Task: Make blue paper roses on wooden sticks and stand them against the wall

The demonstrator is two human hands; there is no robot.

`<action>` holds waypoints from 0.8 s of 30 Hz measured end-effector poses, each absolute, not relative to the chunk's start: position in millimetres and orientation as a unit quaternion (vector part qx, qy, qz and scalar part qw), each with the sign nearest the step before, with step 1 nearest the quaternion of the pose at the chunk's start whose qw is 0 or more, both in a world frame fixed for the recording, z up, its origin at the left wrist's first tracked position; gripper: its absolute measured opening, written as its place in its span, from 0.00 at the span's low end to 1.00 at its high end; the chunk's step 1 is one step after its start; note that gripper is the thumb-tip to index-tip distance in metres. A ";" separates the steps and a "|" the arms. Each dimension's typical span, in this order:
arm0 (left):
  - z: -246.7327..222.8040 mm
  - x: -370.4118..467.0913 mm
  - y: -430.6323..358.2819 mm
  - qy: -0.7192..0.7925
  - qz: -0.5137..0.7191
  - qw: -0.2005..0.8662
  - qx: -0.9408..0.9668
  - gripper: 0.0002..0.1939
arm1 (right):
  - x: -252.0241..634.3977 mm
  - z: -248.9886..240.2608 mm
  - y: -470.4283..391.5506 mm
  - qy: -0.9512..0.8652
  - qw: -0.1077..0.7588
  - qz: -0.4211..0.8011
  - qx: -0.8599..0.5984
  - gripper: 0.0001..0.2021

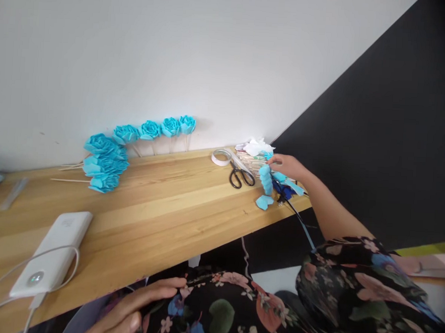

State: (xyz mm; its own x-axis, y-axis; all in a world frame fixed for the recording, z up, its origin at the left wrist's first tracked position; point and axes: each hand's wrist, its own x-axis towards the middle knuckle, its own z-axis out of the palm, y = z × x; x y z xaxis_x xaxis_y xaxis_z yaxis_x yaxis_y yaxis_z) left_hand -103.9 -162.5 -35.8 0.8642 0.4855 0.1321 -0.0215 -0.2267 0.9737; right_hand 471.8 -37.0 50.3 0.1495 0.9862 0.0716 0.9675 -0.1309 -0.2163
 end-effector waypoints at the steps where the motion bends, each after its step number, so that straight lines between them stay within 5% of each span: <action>1: -37.9 -106.3 -157.1 0.170 0.208 0.610 0.746 0.34 | 465.1 62.6 -41.2 -0.652 0.129 0.054 -0.745 0.10; 5: -4.6 -94.7 -136.6 0.116 0.223 0.636 0.729 0.29 | 415.7 111.6 -49.2 -0.662 0.307 0.105 -0.675 0.10; 11: 62.0 -23.5 -87.4 0.164 0.336 0.583 0.721 0.15 | 312.4 120.9 -31.2 -0.719 0.369 0.176 -0.562 0.12; 16: 45.6 5.8 -37.0 0.317 0.442 0.493 0.679 0.11 | 254.1 85.4 -15.4 -0.734 0.390 0.242 -0.500 0.16; 24: 4.4 15.5 -3.5 0.392 0.481 0.502 0.603 0.16 | 207.5 44.1 -4.1 -0.705 0.434 0.330 -0.453 0.18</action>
